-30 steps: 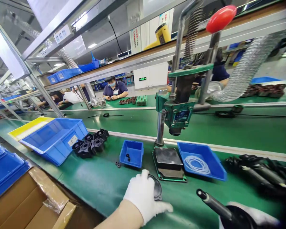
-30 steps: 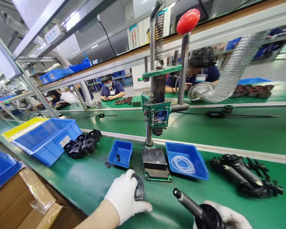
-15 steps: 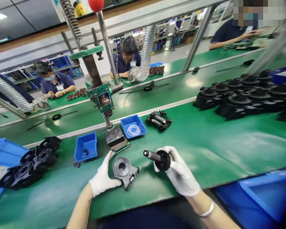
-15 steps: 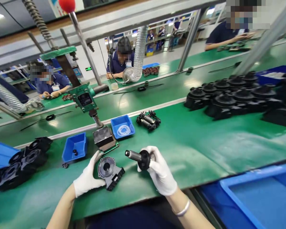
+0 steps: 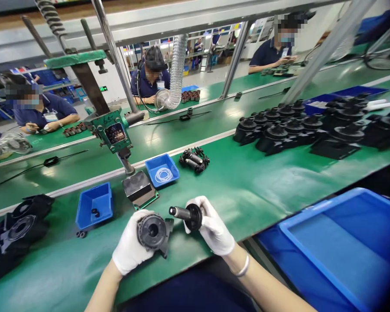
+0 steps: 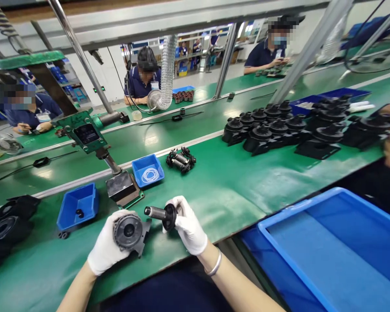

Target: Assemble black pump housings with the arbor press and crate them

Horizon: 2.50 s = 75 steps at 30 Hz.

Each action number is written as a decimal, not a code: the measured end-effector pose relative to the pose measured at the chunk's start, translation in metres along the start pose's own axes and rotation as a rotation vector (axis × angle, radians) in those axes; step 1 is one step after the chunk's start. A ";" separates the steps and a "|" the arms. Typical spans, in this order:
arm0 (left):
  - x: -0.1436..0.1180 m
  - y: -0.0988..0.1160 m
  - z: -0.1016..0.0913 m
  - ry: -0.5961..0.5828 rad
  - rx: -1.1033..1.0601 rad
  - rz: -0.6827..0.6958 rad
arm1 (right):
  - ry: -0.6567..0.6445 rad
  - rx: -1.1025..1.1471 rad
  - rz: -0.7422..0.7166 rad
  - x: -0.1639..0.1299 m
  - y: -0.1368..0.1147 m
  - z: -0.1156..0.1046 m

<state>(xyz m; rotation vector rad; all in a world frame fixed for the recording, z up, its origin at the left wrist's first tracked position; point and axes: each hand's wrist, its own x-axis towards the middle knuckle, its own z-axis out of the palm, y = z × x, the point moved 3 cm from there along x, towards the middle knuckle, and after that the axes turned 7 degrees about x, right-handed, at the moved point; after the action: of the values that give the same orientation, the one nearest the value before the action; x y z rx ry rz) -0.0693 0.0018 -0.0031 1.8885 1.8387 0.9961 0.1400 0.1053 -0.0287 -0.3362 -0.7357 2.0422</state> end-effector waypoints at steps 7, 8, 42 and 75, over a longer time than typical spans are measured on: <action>0.009 -0.006 -0.032 -0.171 0.609 0.045 | 0.034 0.029 -0.028 0.002 -0.005 -0.009; 0.008 -0.016 -0.028 -0.201 0.563 0.015 | 0.033 0.034 -0.033 0.002 -0.005 -0.009; -0.008 0.000 -0.004 0.564 -0.629 -0.285 | -0.076 -0.501 -0.158 -0.010 0.005 0.010; 0.035 -0.010 0.051 0.134 -0.553 -0.488 | -0.269 -1.560 -0.038 -0.003 -0.004 0.070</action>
<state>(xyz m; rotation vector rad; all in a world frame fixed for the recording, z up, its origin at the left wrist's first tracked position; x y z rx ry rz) -0.0448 0.0484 -0.0370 1.0147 1.7280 1.2923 0.1099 0.0783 0.0283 -0.8643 -2.3660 1.0640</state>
